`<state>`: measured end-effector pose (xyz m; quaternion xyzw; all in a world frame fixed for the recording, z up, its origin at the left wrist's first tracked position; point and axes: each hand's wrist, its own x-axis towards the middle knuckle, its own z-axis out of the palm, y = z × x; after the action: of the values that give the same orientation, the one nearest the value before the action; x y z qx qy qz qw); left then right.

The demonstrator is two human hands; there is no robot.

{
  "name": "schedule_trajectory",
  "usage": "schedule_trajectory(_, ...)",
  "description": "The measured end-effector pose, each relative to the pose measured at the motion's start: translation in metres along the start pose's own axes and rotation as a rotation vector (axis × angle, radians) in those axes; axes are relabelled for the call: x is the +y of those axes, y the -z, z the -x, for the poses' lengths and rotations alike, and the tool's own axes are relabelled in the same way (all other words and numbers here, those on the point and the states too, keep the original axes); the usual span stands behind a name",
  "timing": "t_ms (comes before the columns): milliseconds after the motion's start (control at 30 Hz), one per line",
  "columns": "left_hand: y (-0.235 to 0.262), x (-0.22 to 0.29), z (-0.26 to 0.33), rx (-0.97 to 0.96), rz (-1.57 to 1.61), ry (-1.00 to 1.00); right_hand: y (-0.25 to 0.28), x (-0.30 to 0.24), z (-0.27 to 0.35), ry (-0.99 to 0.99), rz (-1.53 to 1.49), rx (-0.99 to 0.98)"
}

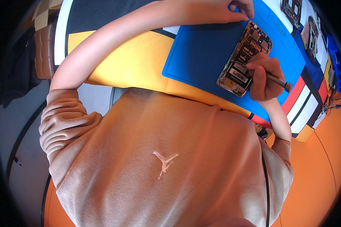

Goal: The person uses a screwdriver to remove screws from a disassembled smartphone motherboard placed on a blue mat. The person repeatedly unscrews and sets aside small screws while stabilizing the board with the other hand.

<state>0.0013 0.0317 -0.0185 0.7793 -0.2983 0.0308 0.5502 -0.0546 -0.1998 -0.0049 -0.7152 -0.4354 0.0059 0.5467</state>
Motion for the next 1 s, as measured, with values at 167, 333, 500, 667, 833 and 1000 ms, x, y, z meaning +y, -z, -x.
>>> schedule_trajectory(167, 0.003, 0.002, 0.001, -0.002, -0.048, -0.046, 0.001, 0.0, 0.003, -0.03, 0.015, -0.007)
schedule_trajectory(333, 0.003, 0.002, -0.001, -0.009, -0.029, -0.031, 0.0, 0.0, 0.002, -0.045, 0.02, -0.013)
schedule_trajectory(500, 0.004, 0.001, 0.002, -0.005, -0.04, -0.046, 0.005, -0.011, -0.021, 0.008, 0.125, -0.146)
schedule_trajectory(667, 0.001, 0.001, 0.0, 0.012, -0.001, -0.035, -0.006, -0.04, -0.03, -0.216, 0.121, 0.087)
schedule_trajectory(833, 0.002, 0.002, 0.0, 0.011, 0.0, -0.011, 0.003, -0.053, -0.032, -0.066, 0.485, -0.02)
schedule_trajectory(1000, 0.0, 0.002, 0.001, 0.018, 0.025, -0.009, 0.01, -0.065, -0.043, 0.027, 0.642, -0.175)
